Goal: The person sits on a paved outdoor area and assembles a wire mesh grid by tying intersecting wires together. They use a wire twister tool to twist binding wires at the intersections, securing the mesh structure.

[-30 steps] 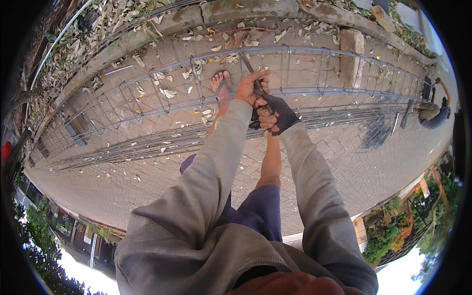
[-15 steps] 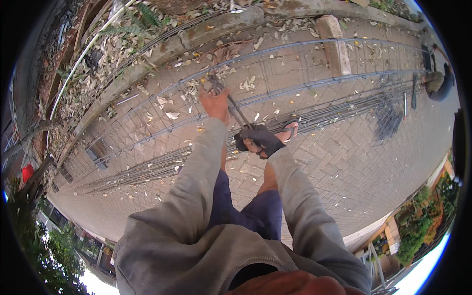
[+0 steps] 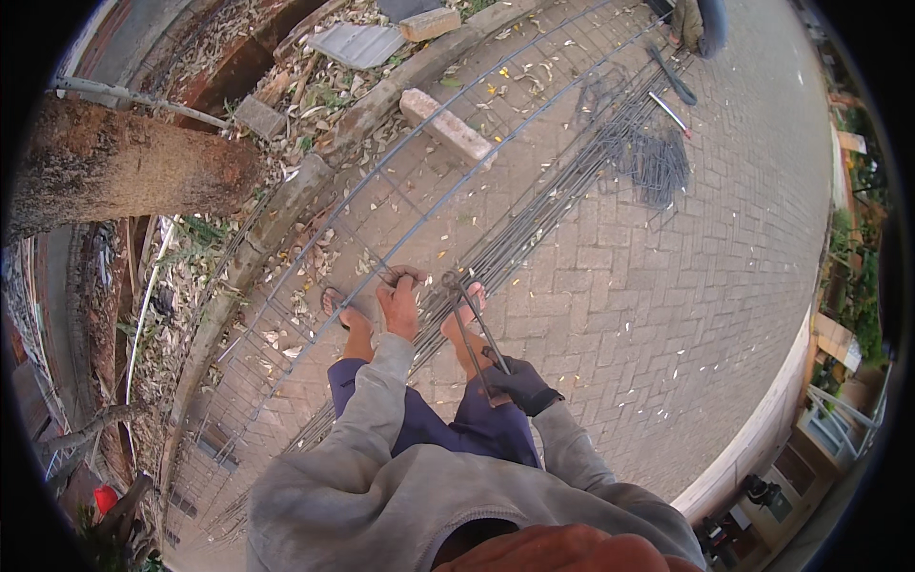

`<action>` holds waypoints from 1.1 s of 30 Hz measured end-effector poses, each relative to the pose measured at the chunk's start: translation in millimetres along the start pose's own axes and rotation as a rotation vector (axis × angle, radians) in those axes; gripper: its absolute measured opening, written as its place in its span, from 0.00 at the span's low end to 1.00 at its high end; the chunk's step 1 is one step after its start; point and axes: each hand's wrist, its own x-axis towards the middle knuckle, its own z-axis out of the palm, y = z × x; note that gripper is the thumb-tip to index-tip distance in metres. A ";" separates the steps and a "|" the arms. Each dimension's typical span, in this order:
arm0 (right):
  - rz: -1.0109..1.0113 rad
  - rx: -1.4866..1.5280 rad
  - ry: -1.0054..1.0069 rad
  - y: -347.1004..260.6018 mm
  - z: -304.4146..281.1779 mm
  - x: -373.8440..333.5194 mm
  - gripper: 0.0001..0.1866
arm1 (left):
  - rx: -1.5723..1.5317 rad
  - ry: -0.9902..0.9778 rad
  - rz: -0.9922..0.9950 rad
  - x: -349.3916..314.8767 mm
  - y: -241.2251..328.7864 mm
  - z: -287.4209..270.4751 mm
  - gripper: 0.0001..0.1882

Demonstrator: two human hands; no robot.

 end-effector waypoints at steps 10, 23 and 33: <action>-0.006 -1.194 0.561 -117.4 -173.2 54.6 0.19 | 0.234 -0.464 -0.179 -33.3 62.7 191.8 0.14; -0.162 -1.147 0.270 -241.0 -255.8 149.7 0.49 | 0.107 -0.477 -0.334 42.4 29.6 268.2 0.13; -0.366 -0.450 -0.175 -366.0 -313.0 10.1 0.21 | -0.623 -0.903 -1.068 27.5 66.3 384.0 0.13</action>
